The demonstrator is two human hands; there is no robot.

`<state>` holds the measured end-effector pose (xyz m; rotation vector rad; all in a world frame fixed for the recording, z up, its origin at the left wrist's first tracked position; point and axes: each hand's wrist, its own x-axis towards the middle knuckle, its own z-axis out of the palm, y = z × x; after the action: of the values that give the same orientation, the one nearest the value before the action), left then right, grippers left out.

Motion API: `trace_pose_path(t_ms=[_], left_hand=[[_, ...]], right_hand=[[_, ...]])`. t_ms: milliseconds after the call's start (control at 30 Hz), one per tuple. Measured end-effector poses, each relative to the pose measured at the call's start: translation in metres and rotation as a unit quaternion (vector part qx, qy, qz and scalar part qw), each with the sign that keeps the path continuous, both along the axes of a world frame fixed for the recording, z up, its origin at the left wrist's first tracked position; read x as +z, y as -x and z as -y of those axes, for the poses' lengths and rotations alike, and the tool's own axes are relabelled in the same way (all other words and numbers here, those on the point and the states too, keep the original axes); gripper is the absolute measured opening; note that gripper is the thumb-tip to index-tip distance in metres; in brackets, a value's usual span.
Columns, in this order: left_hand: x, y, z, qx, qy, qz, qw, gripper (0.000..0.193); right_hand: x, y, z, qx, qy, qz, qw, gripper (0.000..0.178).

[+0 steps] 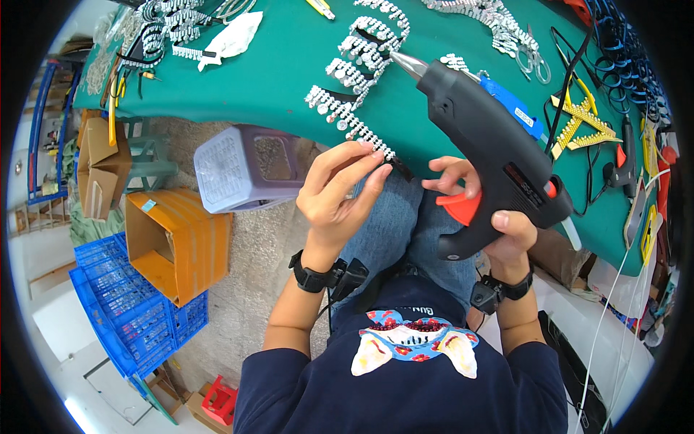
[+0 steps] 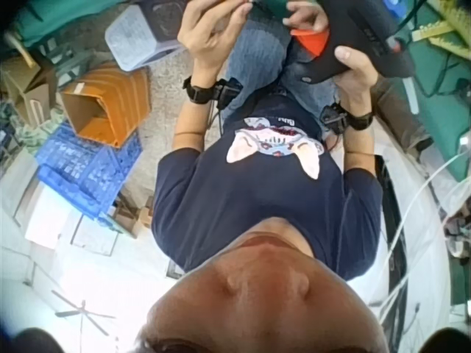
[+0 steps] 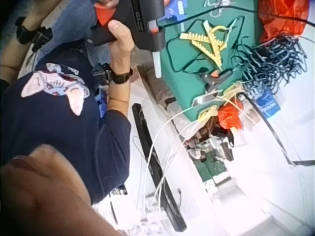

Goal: Using a hot glue gun to attach small white decorative pieces to a black strap for shoe manufacturing.

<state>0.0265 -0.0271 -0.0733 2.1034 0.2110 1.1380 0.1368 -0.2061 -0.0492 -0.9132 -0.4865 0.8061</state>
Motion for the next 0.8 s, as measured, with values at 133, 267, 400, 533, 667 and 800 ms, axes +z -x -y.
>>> trace_pose_path(t_ms=[133, 267, 400, 533, 667, 800], left_hand=[[0.0, -0.002, 0.005, 0.023, 0.029, 0.015, 0.999, 0.023], [-0.008, -0.005, 0.012, 0.028, 0.1, 0.042, 0.994, 0.027], [-0.003, -0.008, 0.025, 0.002, 0.283, 0.133, 0.95, 0.033], [0.007, -0.001, 0.024, -0.072, 0.505, 0.121, 0.851, 0.024], [0.011, 0.002, 0.016, -0.092, 0.539, -0.062, 0.835, 0.018], [0.01, 0.001, 0.017, -0.077, 0.506, -0.083, 0.855, 0.013]], right_hand=[[-0.007, 0.004, -0.015, 0.023, -0.046, -0.048, 0.998, 0.043], [-0.014, 0.009, -0.024, 0.046, -0.061, -0.07, 0.995, 0.043], [-0.008, 0.012, -0.029, 0.044, -0.048, -0.052, 0.997, 0.043], [-0.01, 0.012, -0.03, 0.039, -0.054, -0.04, 0.997, 0.043], [-0.008, 0.014, -0.029, 0.032, -0.042, -0.044, 0.998, 0.044], [-0.005, 0.017, -0.03, 0.022, -0.038, -0.04, 0.998, 0.043]])
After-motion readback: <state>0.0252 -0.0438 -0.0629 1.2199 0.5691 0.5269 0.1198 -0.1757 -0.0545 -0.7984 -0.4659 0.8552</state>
